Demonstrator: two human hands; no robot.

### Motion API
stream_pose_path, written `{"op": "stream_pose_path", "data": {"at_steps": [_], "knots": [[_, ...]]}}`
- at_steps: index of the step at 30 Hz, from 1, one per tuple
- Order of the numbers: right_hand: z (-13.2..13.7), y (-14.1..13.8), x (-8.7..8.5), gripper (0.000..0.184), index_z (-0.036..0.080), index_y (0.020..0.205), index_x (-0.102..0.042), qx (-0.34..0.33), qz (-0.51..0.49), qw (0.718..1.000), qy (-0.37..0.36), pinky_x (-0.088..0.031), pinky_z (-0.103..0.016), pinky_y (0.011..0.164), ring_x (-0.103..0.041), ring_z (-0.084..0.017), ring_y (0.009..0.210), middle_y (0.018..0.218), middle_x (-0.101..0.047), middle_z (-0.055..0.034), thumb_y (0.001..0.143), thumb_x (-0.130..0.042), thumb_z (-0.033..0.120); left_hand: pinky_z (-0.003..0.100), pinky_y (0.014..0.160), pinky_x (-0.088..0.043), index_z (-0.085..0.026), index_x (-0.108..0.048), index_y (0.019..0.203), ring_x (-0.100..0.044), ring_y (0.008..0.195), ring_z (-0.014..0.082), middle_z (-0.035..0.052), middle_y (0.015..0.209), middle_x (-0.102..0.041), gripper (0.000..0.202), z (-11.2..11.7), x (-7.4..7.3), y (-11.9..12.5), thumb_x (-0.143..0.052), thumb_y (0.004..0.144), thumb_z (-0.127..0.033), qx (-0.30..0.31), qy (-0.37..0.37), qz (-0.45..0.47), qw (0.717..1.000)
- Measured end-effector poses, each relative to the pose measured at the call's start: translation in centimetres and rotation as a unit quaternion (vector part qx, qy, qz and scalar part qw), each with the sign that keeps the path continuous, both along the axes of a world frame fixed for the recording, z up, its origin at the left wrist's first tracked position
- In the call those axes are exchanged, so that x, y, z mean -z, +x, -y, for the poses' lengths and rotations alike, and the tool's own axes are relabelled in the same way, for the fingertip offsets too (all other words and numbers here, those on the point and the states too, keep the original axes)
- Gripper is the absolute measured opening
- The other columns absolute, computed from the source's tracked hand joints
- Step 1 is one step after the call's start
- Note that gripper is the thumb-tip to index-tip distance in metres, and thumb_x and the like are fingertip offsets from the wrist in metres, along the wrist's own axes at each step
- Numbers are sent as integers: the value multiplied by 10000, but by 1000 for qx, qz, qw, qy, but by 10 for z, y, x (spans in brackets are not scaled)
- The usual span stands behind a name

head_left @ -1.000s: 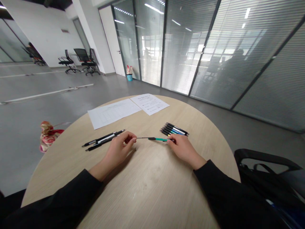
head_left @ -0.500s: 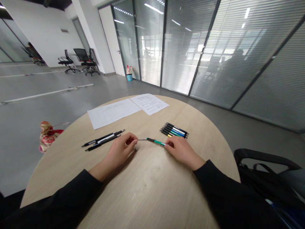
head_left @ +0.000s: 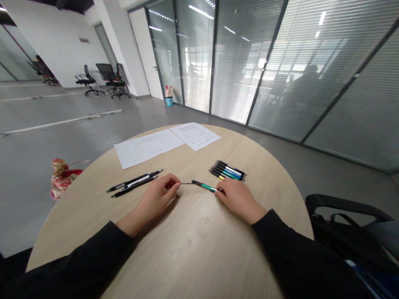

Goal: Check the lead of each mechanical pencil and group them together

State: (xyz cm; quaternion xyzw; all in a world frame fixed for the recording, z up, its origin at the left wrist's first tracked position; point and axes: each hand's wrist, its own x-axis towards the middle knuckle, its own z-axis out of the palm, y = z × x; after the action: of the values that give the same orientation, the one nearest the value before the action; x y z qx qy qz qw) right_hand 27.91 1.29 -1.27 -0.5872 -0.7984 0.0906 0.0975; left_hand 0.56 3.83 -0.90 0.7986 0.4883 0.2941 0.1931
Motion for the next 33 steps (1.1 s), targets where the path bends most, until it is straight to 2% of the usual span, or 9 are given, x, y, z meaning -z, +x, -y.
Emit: {"op": "stream_pose_path", "data": {"at_steps": [6,14,20,33], "knots": [[0,0,0,190,202,944,-728,2,-4,1000,-7,-417,-277,744,-650,-208,943,956,-717,-75,965,-573,309,281,613,-421,-179,-628,841,-561,627,156,-4,694,-634,205,2,-3,2,-527,933,-332,3,4,5,1000],[-4,3,9,134,196,879,-699,-2,-58,998,9,-402,-283,749,-639,-203,921,934,-704,-68,940,-609,275,283,617,-428,-179,-634,863,-574,641,159,1,715,-649,212,1,0,0,-527,942,-344,5,3,3,1000],[-5,4,13,47,197,875,-667,8,-98,995,12,-385,-272,714,-621,-179,838,885,-692,-41,899,-651,234,283,617,-426,-181,-628,843,-571,633,158,-2,699,-646,202,4,-4,3,-528,933,-333,2,6,2,1000],[-3,2,5,124,187,854,-687,9,-63,998,0,-398,-268,748,-632,-184,903,926,-693,-61,935,-612,245,284,622,-432,-186,-627,855,-577,639,162,1,708,-650,212,3,-2,3,-526,932,-355,12,-9,-2,1000]]}}
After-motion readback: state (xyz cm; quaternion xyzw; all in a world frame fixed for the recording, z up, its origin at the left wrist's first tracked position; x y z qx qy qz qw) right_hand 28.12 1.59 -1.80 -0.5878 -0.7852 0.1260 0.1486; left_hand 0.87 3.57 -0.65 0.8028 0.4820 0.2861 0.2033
